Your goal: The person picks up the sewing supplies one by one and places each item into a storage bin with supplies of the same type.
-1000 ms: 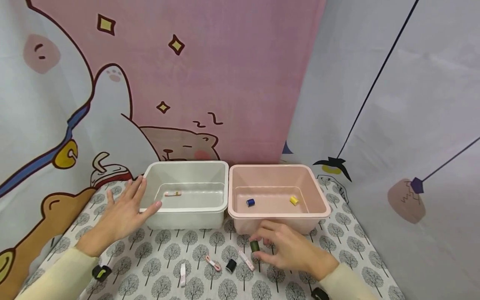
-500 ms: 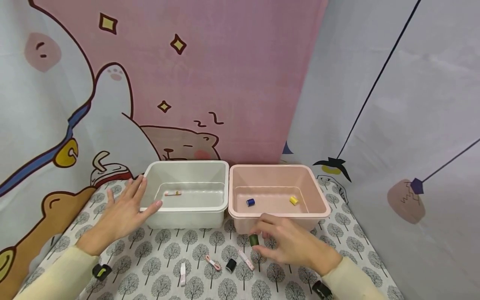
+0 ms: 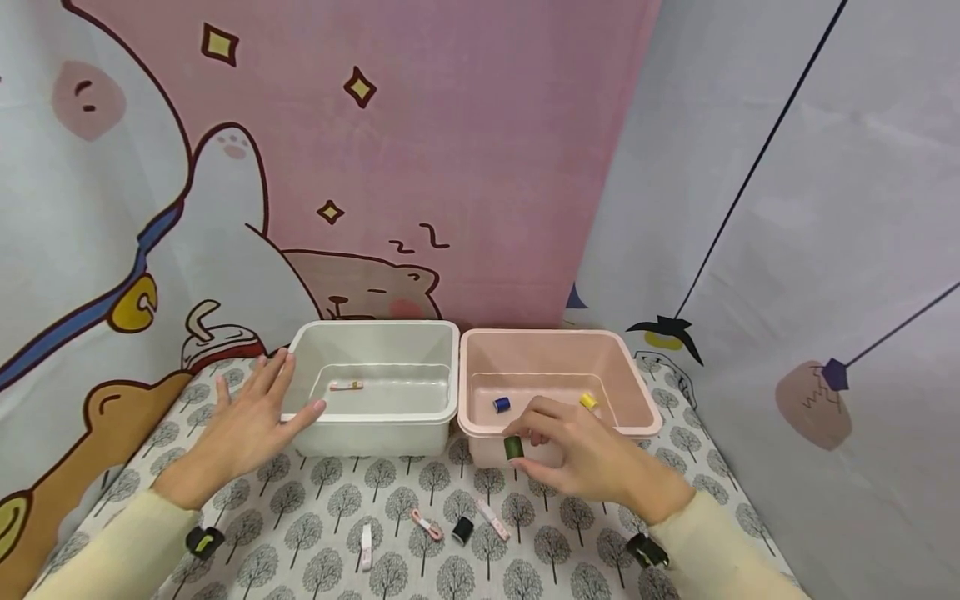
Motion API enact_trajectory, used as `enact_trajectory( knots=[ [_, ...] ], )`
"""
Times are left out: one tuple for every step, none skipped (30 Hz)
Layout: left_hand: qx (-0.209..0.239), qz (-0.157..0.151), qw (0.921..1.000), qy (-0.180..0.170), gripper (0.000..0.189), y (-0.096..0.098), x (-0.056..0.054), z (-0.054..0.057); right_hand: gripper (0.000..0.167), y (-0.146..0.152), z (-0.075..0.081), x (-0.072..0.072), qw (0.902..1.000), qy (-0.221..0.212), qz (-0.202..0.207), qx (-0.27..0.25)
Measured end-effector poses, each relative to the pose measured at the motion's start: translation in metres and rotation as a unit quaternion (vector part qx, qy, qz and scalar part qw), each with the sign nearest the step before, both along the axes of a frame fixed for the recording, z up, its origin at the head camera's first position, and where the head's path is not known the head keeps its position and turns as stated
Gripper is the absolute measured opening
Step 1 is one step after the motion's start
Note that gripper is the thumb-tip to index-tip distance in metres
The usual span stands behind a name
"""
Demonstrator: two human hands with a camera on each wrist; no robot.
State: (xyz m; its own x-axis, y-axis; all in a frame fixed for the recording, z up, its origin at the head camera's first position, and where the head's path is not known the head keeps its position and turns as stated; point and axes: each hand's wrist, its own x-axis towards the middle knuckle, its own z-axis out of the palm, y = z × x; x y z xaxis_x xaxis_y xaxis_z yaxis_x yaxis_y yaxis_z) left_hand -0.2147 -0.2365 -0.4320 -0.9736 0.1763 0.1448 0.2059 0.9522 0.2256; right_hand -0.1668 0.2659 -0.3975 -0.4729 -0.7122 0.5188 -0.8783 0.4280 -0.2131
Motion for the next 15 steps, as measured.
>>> enact_trajectory(
  knots=[
    [0.001, 0.001, 1.0000, 0.000, 0.113, 0.000, 0.000, 0.000, 0.035, 0.001, 0.002, -0.002, 1.0000, -0.001, -0.002, -0.002],
    [0.002, 0.001, 1.0000, 0.000, 0.113, 0.000, 0.000, 0.000, 0.037, 0.001, 0.003, -0.003, 1.0000, -0.004, -0.001, -0.004],
    [0.002, 0.001, 1.0000, -0.001, 0.113, 0.000, 0.000, 0.000, 0.037, 0.002, 0.005, -0.005, 1.0000, -0.003, -0.005, -0.006],
    [0.001, 0.000, 1.0000, -0.001, 0.113, 0.000, 0.000, 0.000, 0.038, 0.003, 0.006, -0.007, 0.9999, -0.003, -0.008, -0.006],
    [0.000, 0.000, 1.0000, -0.002, 0.114, 0.000, 0.000, 0.000, 0.039, 0.004, 0.008, -0.008, 0.9999, 0.000, -0.012, -0.006],
    [0.000, 0.000, 1.0000, -0.002, 0.114, 0.000, 0.000, -0.001, 0.040, 0.005, 0.009, -0.011, 0.9999, 0.002, -0.013, -0.007],
    [-0.001, -0.001, 1.0000, -0.002, 0.114, 0.000, 0.000, -0.001, 0.040, 0.006, 0.011, -0.013, 0.9998, 0.002, -0.019, -0.007],
    [-0.002, -0.002, 1.0000, -0.001, 0.114, 0.000, 0.000, -0.001, 0.040, 0.007, 0.013, -0.015, 0.9997, 0.005, -0.021, -0.008],
    [-0.002, -0.003, 1.0000, -0.001, 0.114, 0.000, 0.000, -0.001, 0.039, 0.008, 0.015, -0.018, 0.9996, 0.008, -0.026, -0.009],
    [-0.003, -0.002, 1.0000, -0.002, 0.113, 0.000, -0.001, -0.002, 0.039, 0.008, 0.016, -0.020, 0.9996, 0.006, -0.026, -0.010],
    [-0.003, -0.002, 1.0000, -0.001, 0.113, 0.000, -0.001, -0.002, 0.039, 0.009, 0.018, -0.023, 0.9995, 0.008, -0.028, -0.010],
    [-0.003, -0.002, 1.0000, -0.001, 0.113, 0.000, -0.001, -0.002, 0.038, 0.010, 0.020, -0.026, 0.9994, 0.010, -0.031, -0.010],
    [-0.003, -0.001, 1.0000, -0.001, 0.112, 0.000, -0.001, -0.002, 0.037, 0.011, 0.021, -0.028, 0.9994, 0.010, -0.034, -0.008],
    [-0.004, 0.000, 1.0000, -0.002, 0.111, 0.000, -0.001, -0.002, 0.036, 0.012, 0.022, -0.030, 0.9992, 0.010, -0.039, -0.004],
    [-0.003, 0.000, 1.0000, -0.001, 0.111, 0.000, -0.001, -0.002, 0.035, 0.013, 0.023, -0.033, 0.9991, 0.009, -0.042, -0.001]
  ],
)
